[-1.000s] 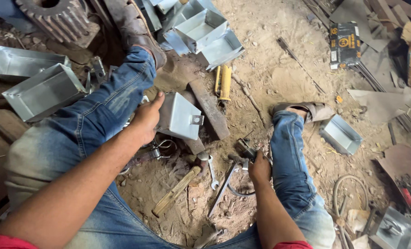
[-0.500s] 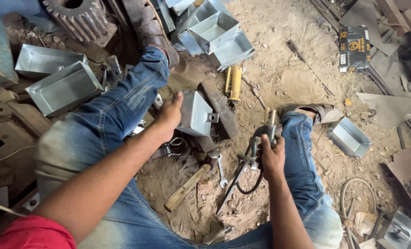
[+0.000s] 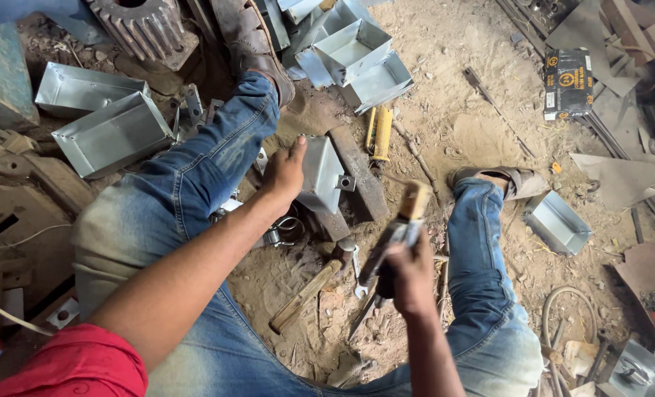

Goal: The person welds components onto a metal box using a welding torch and hammer while sitting on the floor.

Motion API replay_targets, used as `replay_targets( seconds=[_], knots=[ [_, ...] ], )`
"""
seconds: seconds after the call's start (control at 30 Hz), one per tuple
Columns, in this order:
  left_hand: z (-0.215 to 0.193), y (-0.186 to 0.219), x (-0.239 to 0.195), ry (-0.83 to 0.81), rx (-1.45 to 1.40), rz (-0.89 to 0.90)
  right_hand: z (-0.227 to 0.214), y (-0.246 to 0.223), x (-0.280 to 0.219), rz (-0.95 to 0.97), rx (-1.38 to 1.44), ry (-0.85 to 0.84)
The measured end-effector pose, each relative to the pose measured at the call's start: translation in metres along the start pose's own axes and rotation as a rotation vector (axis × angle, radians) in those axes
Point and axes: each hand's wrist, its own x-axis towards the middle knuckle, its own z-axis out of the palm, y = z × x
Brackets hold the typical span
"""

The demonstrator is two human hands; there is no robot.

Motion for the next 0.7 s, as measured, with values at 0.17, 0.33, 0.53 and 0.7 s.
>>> replay_targets(
  seconds=[0.17, 0.33, 0.53, 0.7],
  knots=[
    [-0.004, 0.003, -0.010, 0.003, -0.095, -0.096, 0.029, 0.028, 0.009, 0.081, -0.665, 0.170],
    [0.010, -0.014, -0.019, 0.117, -0.300, -0.099, 0.033, 0.048, 0.019, 0.041, -0.774, 0.192],
    [0.009, -0.020, -0.029, 0.065, -0.340, -0.132, 0.031, 0.061, 0.026, 0.104, -0.824, 0.173],
    [0.007, -0.018, -0.023, 0.028, -0.421, -0.128, 0.029, 0.063, 0.022, 0.163, -0.840, 0.146]
  ],
)
